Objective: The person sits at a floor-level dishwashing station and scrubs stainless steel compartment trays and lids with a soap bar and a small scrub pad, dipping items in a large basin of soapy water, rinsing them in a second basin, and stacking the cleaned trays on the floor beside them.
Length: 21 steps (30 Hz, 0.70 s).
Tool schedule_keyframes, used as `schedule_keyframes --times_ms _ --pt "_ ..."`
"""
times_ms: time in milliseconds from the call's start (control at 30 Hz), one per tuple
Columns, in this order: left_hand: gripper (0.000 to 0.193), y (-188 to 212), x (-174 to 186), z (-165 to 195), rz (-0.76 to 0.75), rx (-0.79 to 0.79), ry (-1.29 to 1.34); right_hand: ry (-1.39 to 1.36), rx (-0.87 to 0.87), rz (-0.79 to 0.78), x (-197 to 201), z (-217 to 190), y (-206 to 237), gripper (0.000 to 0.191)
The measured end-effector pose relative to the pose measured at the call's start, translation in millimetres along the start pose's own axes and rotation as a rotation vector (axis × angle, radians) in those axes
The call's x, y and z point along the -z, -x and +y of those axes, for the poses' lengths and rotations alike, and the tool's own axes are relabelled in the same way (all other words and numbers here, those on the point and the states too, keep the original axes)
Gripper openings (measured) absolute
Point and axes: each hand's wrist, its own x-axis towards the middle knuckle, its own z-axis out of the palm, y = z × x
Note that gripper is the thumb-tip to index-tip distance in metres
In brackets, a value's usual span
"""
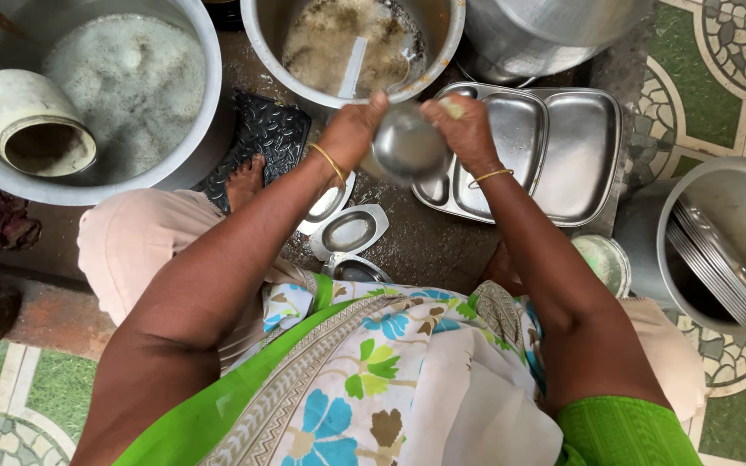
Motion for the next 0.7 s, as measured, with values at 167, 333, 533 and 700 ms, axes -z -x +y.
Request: schedule_keyframes --times_ms 167,333,533,700 --pt "0.068 1.8 -26.6 -4.9 0.101 -0.255 0.335 -0.073 0.043 0.523 -27.7 17.7 -5.2 0.036" --pt "0.064 11.4 -47.5 -21.7 0.038 -0.040 0.646 -0.126 -0.051 0.460 -61.8 19.8 9.5 0.039" --pt "0.060 -2.5 -34.9 -28.9 0.037 -0.070 0.829 0.233 0.433 0.412 -92.8 -24.6 52.0 0.042" --pt "0.061 1.1 -30.7 -11.2 0.041 -0.159 0.809 0.458 0.538 0.337 -71.1 -47.4 53.2 0.032"
